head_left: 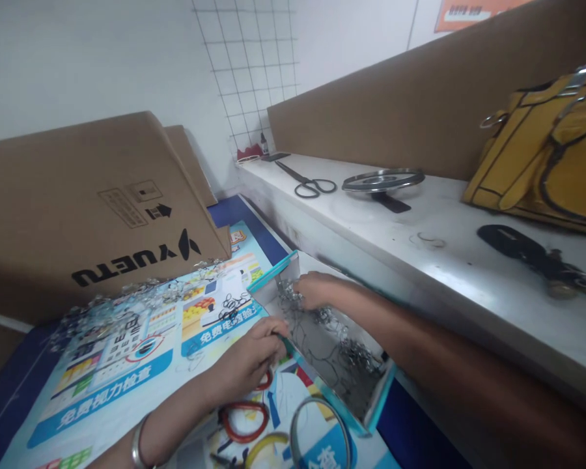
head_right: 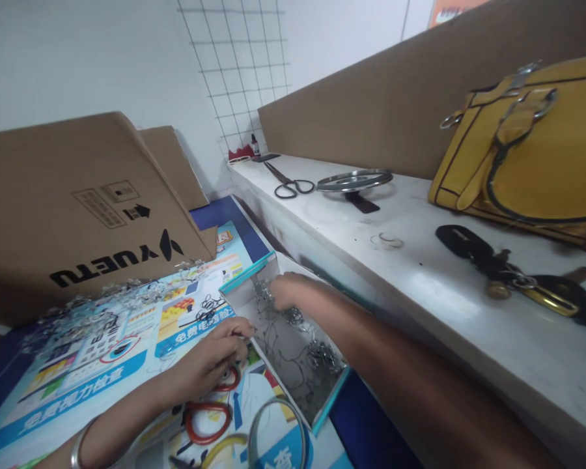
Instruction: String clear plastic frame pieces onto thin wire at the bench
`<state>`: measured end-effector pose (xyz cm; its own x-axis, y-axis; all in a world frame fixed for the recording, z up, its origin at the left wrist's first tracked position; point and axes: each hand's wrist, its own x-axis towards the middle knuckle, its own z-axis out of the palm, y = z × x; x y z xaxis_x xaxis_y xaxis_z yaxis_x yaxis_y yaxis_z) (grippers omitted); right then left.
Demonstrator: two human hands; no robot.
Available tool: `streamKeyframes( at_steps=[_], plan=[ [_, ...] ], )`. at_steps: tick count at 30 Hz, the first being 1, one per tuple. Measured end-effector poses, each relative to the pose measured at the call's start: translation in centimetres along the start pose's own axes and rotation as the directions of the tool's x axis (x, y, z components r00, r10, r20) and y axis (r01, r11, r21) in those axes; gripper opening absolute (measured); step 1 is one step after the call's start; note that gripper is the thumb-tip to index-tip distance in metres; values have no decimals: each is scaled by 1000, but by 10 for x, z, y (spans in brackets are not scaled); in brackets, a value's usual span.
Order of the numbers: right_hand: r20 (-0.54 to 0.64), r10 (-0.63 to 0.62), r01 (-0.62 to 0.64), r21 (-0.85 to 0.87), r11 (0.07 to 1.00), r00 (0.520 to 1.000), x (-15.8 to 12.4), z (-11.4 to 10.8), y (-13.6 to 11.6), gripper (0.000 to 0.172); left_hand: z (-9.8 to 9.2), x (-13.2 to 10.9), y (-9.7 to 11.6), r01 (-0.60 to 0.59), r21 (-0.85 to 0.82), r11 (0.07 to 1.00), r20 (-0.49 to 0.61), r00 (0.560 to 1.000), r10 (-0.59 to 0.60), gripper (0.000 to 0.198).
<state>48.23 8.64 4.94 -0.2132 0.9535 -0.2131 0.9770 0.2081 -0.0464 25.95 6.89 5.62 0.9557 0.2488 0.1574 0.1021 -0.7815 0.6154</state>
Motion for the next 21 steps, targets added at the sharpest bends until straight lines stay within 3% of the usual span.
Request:
streamKeyframes(
  at_steps=[4, 9, 12, 15, 18, 21],
  plan=[
    [63, 31, -29, -43, 999, 997, -3, -3, -3, 31, 1, 8, -1, -9, 30, 1000, -13, 1000, 10, 24],
    [-18, 54, -56, -79, 995, 998, -11, -12, -1, 24, -3, 5, 4, 12, 22, 1000, 7, 1000, -12, 25],
    [-85, 14, -23, -96, 995, 996, -15, -15, 3, 18, -11, -11, 13, 37, 40, 998, -43, 998, -36, 23],
    [-225, -69, 31, -168, 985, 972, -20, -22, 1, 11, -23, -41, 21, 124, 56, 991, -169, 979, -113, 19],
    [-365, -145, 64, -227, 972, 919, -31, -39, -12, 9, -33, -86, 21, 302, 58, 952, -349, 899, -264, 15],
    [-462, -209, 88, -270, 959, 862, -54, -56, -41, 8, -37, -137, 18, 518, 18, 855, -487, 751, -445, 14]
  ],
)
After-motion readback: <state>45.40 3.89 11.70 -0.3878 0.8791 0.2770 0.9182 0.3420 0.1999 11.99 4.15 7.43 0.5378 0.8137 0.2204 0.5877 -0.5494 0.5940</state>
